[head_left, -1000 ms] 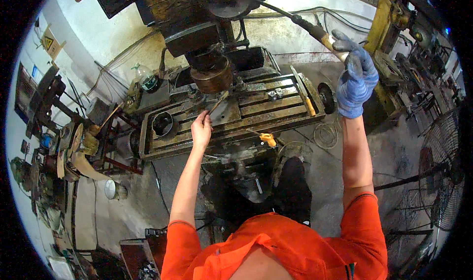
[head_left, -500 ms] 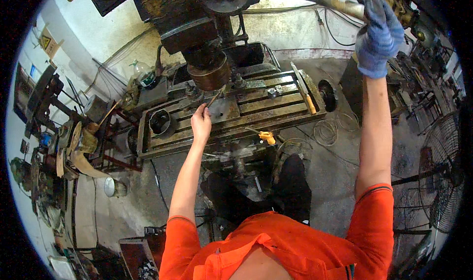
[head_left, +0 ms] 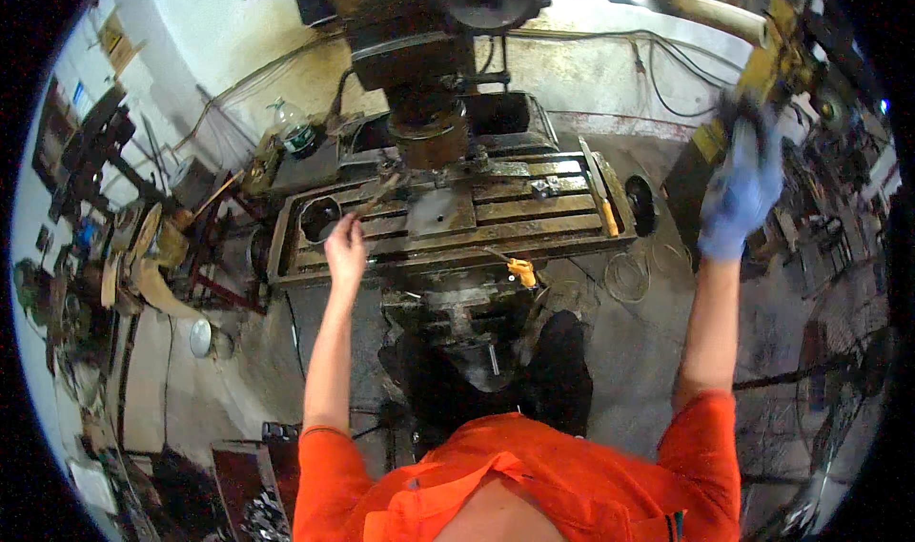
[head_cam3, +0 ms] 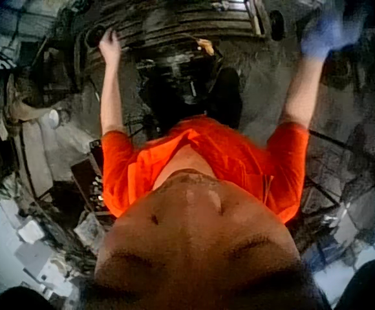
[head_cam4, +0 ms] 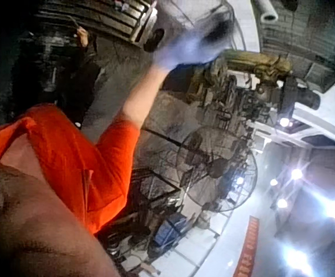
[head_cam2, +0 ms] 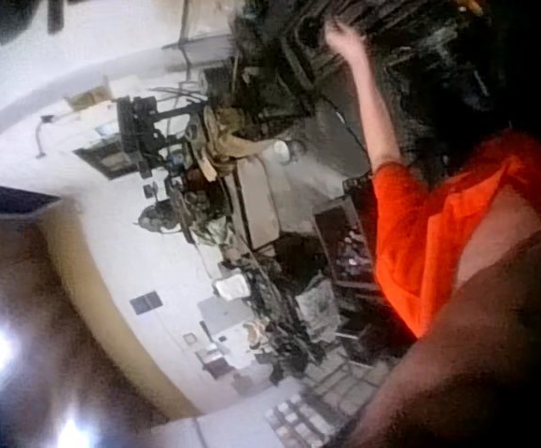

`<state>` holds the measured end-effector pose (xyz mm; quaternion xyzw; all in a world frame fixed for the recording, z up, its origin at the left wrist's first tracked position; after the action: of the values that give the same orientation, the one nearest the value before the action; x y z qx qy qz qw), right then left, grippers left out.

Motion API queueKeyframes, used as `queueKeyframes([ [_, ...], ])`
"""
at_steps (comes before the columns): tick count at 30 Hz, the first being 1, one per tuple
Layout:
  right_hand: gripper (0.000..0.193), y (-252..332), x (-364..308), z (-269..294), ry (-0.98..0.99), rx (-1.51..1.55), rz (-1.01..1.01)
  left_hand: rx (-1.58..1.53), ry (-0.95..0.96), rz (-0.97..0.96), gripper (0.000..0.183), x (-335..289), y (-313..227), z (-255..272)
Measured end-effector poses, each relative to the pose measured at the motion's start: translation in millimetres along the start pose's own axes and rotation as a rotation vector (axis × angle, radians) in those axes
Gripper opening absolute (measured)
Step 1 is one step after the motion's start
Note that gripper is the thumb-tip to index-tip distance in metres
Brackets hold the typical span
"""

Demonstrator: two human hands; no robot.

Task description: The person uses a manual drill press to bore holes into metal pieces, picking up a piece from a bin, positioning it under the bit, lowering the drill, and returning the piece to the bin.

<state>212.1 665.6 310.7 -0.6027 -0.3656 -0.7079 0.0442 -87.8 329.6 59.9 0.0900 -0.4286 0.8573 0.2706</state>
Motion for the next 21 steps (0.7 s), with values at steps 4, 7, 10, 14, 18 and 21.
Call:
queueKeyframes([
  [4,0.028,-48,-126,19,0.292,0.008,-0.365,0.253,-0.15,-0.036,0.024,6,8,40],
  [7,0.031,-88,-214,10,0.444,0.119,-0.721,0.471,-0.117,0.049,0.024,9,13,54],
  [10,0.035,-97,-249,-10,0.53,0.116,-0.89,0.723,0.006,0.16,0.027,7,30,53],
  [14,0.044,-123,-280,-28,0.738,-0.011,-1.201,0.789,0.23,0.157,0.035,-1,15,50],
  [18,0.043,-197,-341,-54,0.758,0.081,-1.347,0.713,0.218,0.16,0.037,-6,9,62],
  [21,0.037,-228,-369,-73,0.757,0.015,-1.315,0.615,0.234,0.197,0.035,-16,6,79],
])
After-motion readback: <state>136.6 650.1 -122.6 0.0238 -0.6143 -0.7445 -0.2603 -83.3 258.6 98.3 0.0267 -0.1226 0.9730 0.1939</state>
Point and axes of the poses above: each hand's wrist, its own x-axis towards the middle knuckle, its own z-axis out of the back of the hand, y = z × x, the point moved 1 cm from there along x, towards the middle knuckle, and after that the axes turned 15 degrees about y, right-handed, at the moved point
